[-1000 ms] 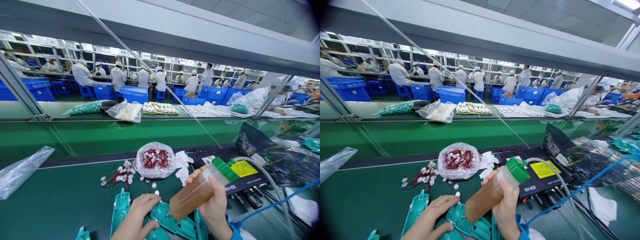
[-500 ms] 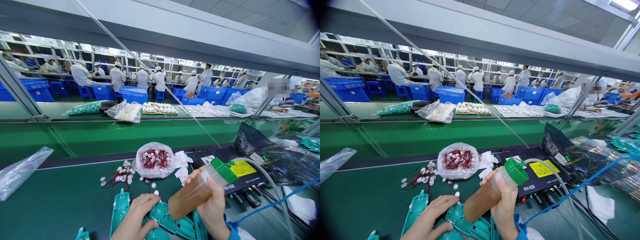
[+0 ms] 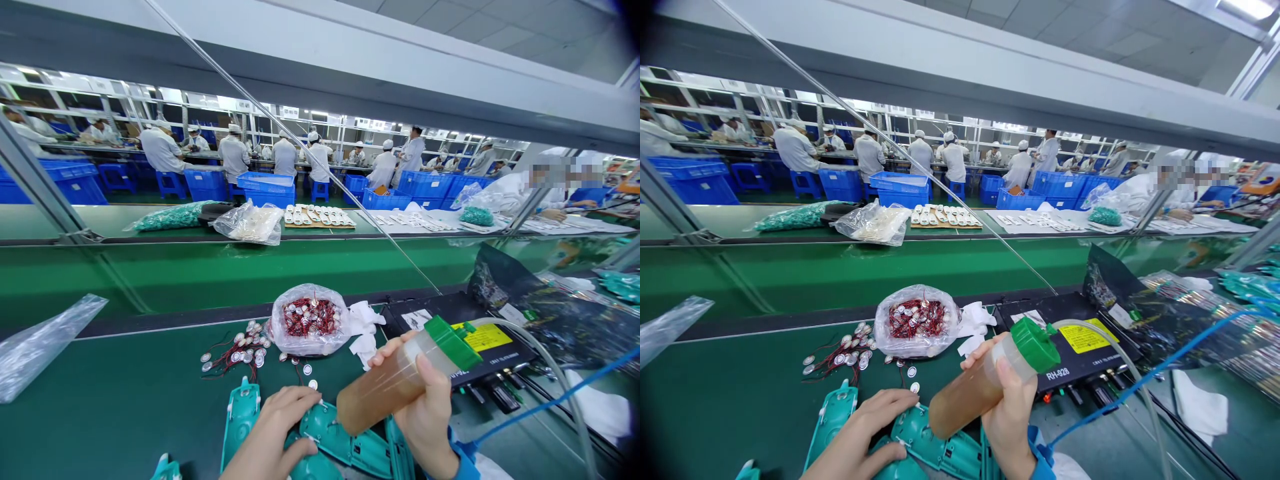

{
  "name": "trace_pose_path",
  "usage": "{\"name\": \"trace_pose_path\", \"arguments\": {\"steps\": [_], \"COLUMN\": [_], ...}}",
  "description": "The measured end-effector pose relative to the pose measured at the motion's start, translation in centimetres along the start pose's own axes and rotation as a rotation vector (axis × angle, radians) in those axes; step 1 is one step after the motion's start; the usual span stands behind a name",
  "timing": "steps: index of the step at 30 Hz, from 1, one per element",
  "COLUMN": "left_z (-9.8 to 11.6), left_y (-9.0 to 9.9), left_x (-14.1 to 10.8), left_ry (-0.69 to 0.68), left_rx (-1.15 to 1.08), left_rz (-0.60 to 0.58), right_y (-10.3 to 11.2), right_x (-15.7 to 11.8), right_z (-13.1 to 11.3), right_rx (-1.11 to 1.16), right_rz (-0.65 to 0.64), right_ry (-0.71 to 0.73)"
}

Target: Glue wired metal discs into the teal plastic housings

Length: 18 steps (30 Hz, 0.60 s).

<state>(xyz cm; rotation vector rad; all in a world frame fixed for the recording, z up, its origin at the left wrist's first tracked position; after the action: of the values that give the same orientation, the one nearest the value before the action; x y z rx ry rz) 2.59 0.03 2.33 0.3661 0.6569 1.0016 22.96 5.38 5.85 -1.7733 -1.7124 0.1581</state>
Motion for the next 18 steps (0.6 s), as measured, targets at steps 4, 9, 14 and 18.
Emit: {"name": "trace_pose_path", "arguments": {"steps": [4, 9, 14, 18], "left_z": [0.0, 0.3, 0.0, -0.8], "left_y": [0.1, 0.1, 0.1, -0.1], "left_x": [0.1, 0.0, 0.0, 0.2], "left_ry": [-0.011, 0.005, 0.007, -0.021], "left_rx": [0.013, -0.001, 0.0, 0.002], "left_rz": [0.008, -0.011, -0.012, 0.005], "right_y": [0.0, -0.1, -0.1, -0.1], "right_x": [0.0, -0.1, -0.1, -0.1], "right_z": [0.0, -0.1, 0.1, 0.0], "right_rx": [0.005, 0.011, 0.006, -0.011], "right_rz": [-0.005, -0.023, -0.002, -0.024], "right_ry": [0.006, 0.011, 0.026, 0.044]}}
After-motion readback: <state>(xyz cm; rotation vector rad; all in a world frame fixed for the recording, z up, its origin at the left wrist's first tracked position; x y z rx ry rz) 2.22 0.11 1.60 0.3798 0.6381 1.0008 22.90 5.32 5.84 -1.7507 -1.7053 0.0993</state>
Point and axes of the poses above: each hand's wrist, its own x-axis towards the middle knuckle, its own y-axis out of the back of the hand, z = x × y, the point moved 1 cm from there along x, towards the middle knuckle, and after that the axes turned 9 degrees about -z, right-handed, at the moved point
